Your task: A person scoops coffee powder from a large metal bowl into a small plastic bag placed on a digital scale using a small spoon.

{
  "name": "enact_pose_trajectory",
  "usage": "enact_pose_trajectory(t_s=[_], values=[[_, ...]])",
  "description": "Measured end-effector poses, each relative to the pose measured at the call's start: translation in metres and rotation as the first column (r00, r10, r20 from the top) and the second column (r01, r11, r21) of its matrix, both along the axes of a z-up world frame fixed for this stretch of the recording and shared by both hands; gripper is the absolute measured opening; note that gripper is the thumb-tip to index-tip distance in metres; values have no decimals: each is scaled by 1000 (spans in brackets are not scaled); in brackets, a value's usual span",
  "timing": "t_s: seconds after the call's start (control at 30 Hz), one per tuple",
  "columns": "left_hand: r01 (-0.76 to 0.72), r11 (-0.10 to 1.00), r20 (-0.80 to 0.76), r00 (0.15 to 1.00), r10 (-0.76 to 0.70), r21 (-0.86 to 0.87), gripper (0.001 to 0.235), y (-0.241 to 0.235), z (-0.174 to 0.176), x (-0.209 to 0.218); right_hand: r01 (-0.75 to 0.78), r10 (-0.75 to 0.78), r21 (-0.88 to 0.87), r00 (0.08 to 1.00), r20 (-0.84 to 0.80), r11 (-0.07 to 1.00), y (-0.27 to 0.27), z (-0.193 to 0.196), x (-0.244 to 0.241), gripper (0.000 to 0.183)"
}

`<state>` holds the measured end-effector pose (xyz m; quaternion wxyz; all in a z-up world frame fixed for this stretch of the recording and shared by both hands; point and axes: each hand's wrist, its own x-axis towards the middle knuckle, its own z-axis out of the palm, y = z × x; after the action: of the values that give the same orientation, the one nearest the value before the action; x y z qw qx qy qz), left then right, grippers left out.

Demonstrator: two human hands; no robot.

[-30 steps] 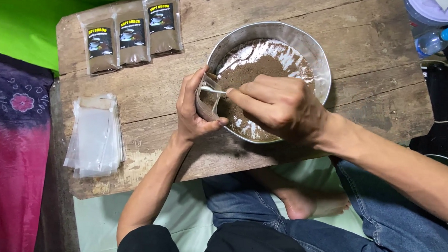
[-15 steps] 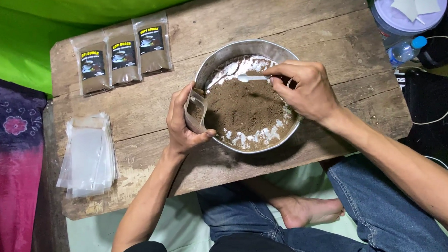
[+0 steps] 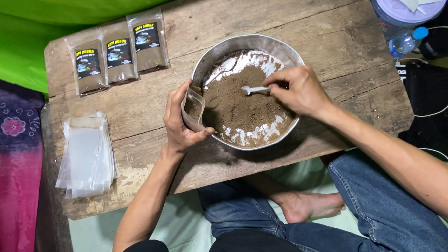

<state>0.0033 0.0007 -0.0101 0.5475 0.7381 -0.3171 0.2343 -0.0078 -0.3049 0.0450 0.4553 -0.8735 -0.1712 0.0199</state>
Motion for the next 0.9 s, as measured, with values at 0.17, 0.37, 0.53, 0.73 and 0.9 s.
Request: enact_pose_trajectory(t_s=[0.17,0.37,0.53,0.73,0.9], values=[[-14,1000,5,1000,14,5,106,-1,0,-1,79,-76,49,995,-60,996,-8,-5,6,19],[-5,1000,15,1000,5,13,106,1,0,0,196,-132,236,957,-260,952,-6,1,10,21],[5,1000,7,1000,-5,-9,104,-1,1,0,286,-110,410,910,-400,866,9,37,0,20],[-39,984,-28,999,45,174,101,4,6,-7,112,26,474,961,-276,874,31,89,-16,15],[-22,985,-32,999,28,169,102,5,-2,-4,-194,167,9,866,472,981,64,91,-24,14]])
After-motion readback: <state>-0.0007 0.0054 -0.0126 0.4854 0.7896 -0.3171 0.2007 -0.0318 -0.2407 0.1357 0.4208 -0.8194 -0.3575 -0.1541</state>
